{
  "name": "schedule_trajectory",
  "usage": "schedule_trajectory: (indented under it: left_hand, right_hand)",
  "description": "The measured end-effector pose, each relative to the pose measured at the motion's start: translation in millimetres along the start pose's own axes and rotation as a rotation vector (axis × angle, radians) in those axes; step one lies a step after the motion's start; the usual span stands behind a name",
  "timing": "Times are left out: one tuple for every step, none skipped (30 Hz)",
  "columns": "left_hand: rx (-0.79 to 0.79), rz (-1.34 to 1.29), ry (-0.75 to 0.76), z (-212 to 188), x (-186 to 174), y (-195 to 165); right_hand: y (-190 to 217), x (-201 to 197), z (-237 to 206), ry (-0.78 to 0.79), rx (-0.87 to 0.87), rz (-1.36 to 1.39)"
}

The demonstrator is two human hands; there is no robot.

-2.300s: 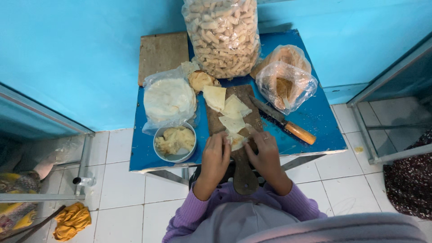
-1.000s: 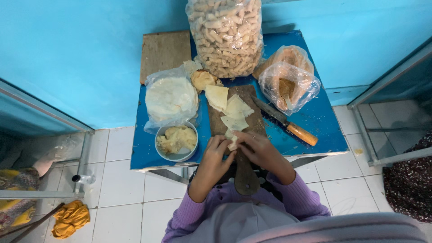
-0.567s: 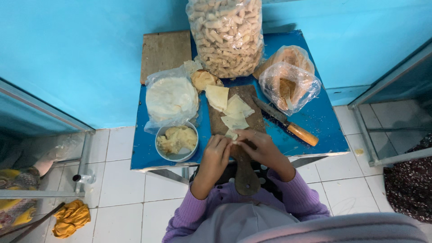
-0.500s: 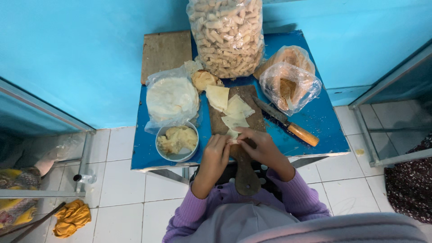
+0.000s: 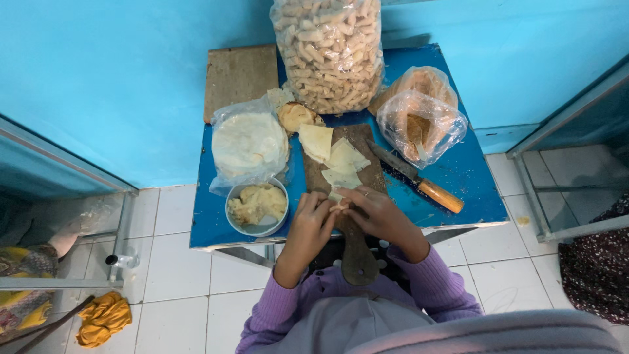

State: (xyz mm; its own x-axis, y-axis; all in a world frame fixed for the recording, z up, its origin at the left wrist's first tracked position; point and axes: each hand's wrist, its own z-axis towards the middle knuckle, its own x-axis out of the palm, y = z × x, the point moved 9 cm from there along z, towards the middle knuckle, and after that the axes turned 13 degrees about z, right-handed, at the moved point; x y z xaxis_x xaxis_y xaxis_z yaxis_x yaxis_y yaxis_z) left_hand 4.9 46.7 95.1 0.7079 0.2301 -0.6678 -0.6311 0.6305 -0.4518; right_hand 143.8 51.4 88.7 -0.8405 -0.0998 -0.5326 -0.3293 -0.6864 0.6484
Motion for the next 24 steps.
schedule_trajectory:
  left_hand:
    - [0.016,-0.013,0.003,0.7,-1.7,-0.2]
    - [0.033,-0.027,0.008,0.6,-2.4,-1.1]
    - [0.034,-0.022,0.008,1.2,-2.3,-0.8]
    - [0.036,-0.017,0.007,1.7,-1.9,-0.2]
    - [0.037,-0.012,0.007,1.9,-1.1,0.5]
    - [0.035,-0.017,0.01,1.8,0.1,1.5]
    - [0.033,-0.022,0.013,2.5,1.7,2.7]
    - [0.031,-0.027,0.016,2.9,3.4,3.8]
    - [0.022,-0.026,0.026,3.3,5.4,5.7]
    - [0.012,-0.023,0.037,3.9,7.1,7.8]
    - [0.001,-0.021,0.047,5.2,8.7,9.9]
    - [-0.018,-0.034,0.039,6.9,8.8,12.6]
    - [-0.037,-0.048,0.031,9.0,9.0,14.8]
    - [-0.057,-0.062,0.023,10.2,9.2,16.2]
    - [-0.058,-0.046,0.025,11.1,9.8,15.6]
    - [-0.058,-0.031,0.029,11.6,10.2,14.8]
    - [-0.058,-0.015,0.032,12.1,10.7,14.0]
    - [-0.054,-0.005,0.013,12.6,9.6,12.7]
    - [-0.05,0.005,-0.005,13.7,8.9,12.0]
    - [-0.044,0.016,-0.023,14.3,7.8,11.8]
    - [-0.046,0.015,-0.02,14.6,8.8,12.6]
    - [-0.047,0.015,-0.018,15.1,9.8,13.6]
    - [-0.049,0.014,-0.015,15.2,11.0,14.7]
    - [-0.057,0.013,-0.009,14.4,12.6,16.1]
  right_hand:
    - [-0.2,-0.1,1.1,0.008,0.001,-0.015]
    - [-0.2,-0.1,2.3,0.011,-0.005,-0.009]
    - [-1.5,-0.1,4.9,0.015,-0.012,-0.005]
    - [-2.6,0.1,7.1,0.02,-0.02,0.001]
    - [-4.5,-0.5,8.5,0.014,-0.013,0.024]
    - [-6.4,-0.9,9.6,0.008,-0.006,0.047]
    - [-8.3,-1.9,10.8,0.002,0.0,0.07]
    - [-12.9,-1.6,11.5,0.005,0.042,0.096]
    - [-17.1,-0.5,11.8,0.007,0.084,0.122]
    - [-21.0,1.3,11.7,0.01,0.126,0.149]
    - [-19.8,0.9,12.6,-0.009,0.11,0.098]
    - [-18.1,1.3,13.3,-0.029,0.094,0.047]
    - [-16.6,1.4,14.3,-0.048,0.077,-0.005]
    - [-15.3,2.6,15.0,-0.055,0.066,-0.075]
    - [-14.4,3.3,16.0,-0.063,0.056,-0.145]
    - [-13.3,3.5,16.5,-0.072,0.047,-0.215]
    - [-11.1,3.7,16.3,-0.081,0.027,-0.222]
    - [-8.8,3.6,15.8,-0.088,0.008,-0.227]
    - [-6.7,2.9,15.4,-0.096,-0.012,-0.233]
    - [-3.9,3.5,14.6,-0.089,-0.04,-0.221]
    - [-1.2,3.7,13.6,-0.081,-0.068,-0.209]
    - [1.7,3.9,12.5,-0.072,-0.098,-0.198]
    - [1.6,3.6,12.0,-0.073,-0.096,-0.213]
    - [1.3,3.6,11.7,-0.075,-0.091,-0.228]
